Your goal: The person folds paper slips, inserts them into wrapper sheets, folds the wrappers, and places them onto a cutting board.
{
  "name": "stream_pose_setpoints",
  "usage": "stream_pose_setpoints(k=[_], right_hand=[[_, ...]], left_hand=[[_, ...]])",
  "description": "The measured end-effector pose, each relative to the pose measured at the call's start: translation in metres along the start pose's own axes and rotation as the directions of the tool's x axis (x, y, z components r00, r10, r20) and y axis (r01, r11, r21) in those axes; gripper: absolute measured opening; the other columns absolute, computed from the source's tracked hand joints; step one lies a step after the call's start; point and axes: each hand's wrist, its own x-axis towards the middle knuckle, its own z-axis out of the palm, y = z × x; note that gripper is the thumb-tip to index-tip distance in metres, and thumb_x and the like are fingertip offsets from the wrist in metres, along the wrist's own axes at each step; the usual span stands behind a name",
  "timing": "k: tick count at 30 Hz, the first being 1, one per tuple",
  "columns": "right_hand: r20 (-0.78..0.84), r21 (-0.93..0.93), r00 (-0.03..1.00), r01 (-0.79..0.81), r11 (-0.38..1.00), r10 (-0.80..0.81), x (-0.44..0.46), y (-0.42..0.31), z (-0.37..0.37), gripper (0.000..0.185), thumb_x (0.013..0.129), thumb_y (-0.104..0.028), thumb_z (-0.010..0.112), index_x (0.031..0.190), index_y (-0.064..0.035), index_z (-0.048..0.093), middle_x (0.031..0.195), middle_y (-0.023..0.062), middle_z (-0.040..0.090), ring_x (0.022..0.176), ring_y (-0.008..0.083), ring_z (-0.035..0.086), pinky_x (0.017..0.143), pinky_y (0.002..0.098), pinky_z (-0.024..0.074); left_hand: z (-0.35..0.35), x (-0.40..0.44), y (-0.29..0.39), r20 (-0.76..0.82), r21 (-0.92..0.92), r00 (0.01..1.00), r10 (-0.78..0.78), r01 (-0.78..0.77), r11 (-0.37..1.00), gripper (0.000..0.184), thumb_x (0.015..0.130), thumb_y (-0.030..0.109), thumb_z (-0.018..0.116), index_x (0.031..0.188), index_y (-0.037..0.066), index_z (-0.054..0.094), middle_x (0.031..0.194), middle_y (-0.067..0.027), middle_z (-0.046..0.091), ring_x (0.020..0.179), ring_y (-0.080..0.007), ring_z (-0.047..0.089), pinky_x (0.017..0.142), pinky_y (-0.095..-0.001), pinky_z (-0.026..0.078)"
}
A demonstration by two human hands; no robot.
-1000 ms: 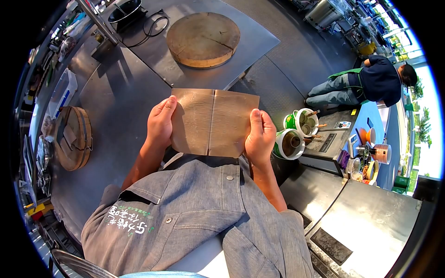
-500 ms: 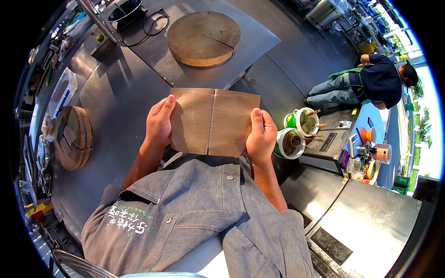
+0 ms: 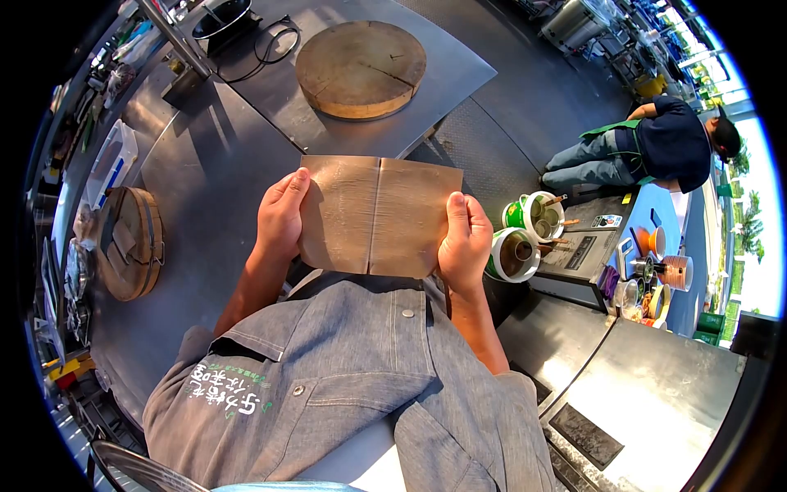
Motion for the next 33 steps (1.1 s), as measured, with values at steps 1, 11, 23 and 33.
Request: stream_pose_setpoints(k=[1, 11, 23, 33], right_hand=[[0.0, 0.0, 1.0, 0.0, 1.0, 0.0, 0.0, 0.001, -0.001, 0.027, 0.108, -0.022, 0.057, 0.086, -0.0079, 0.064, 0.08, -0.0093, 0.052, 0.077, 0.0023, 0.042, 0.068, 0.0191, 0.0343], [0.001, 0.041, 1.0, -0.012, 0.999, 0.012, 0.001, 0.003, -0.002, 0.026, 0.107, -0.022, 0.058, 0.088, -0.0072, 0.065, 0.082, -0.0084, 0.055, 0.078, 0.0027, 0.044, 0.07, 0.0192, 0.0366], [-0.038, 0.006, 0.999, 0.0, 1.0, 0.0, 0.0, 0.001, 0.0, 0.026, 0.106, -0.021, 0.06, 0.085, -0.0079, 0.065, 0.08, -0.0094, 0.053, 0.076, 0.0025, 0.043, 0.069, 0.0193, 0.0353], [-0.075, -0.076, 0.997, 0.029, 0.997, -0.035, -0.001, -0.007, 0.008, 0.035, 0.108, -0.02, 0.055, 0.075, -0.0086, 0.054, 0.071, -0.011, 0.038, 0.067, 0.0018, 0.029, 0.058, 0.0216, 0.0245]], left_hand=[[-0.001, 0.0, -0.001, 0.0, 0.004, 1.0, -0.002, 0.002, 1.0, 0.033, 0.11, 0.028, 0.052, 0.098, 0.001, 0.067, 0.09, -0.0025, 0.07, 0.075, -0.0068, 0.06, 0.069, -0.0237, 0.049], [-0.003, 0.001, -0.001, 0.004, -0.003, 1.0, -0.009, 0.009, 1.0, 0.033, 0.11, 0.028, 0.052, 0.1, 0.001, 0.068, 0.09, -0.0025, 0.07, 0.077, -0.0072, 0.061, 0.07, -0.0237, 0.05], [-0.006, 0.002, -0.001, 0.014, -0.012, 1.0, -0.019, 0.02, 1.0, 0.031, 0.109, 0.027, 0.053, 0.1, 0.001, 0.068, 0.091, -0.0026, 0.071, 0.077, -0.0074, 0.062, 0.07, -0.0239, 0.05], [-0.009, 0.002, -0.001, 0.004, -0.001, 1.0, -0.017, 0.017, 1.0, 0.03, 0.109, 0.026, 0.053, 0.1, 0.001, 0.068, 0.09, -0.0022, 0.07, 0.077, -0.0073, 0.062, 0.071, -0.0238, 0.05]])
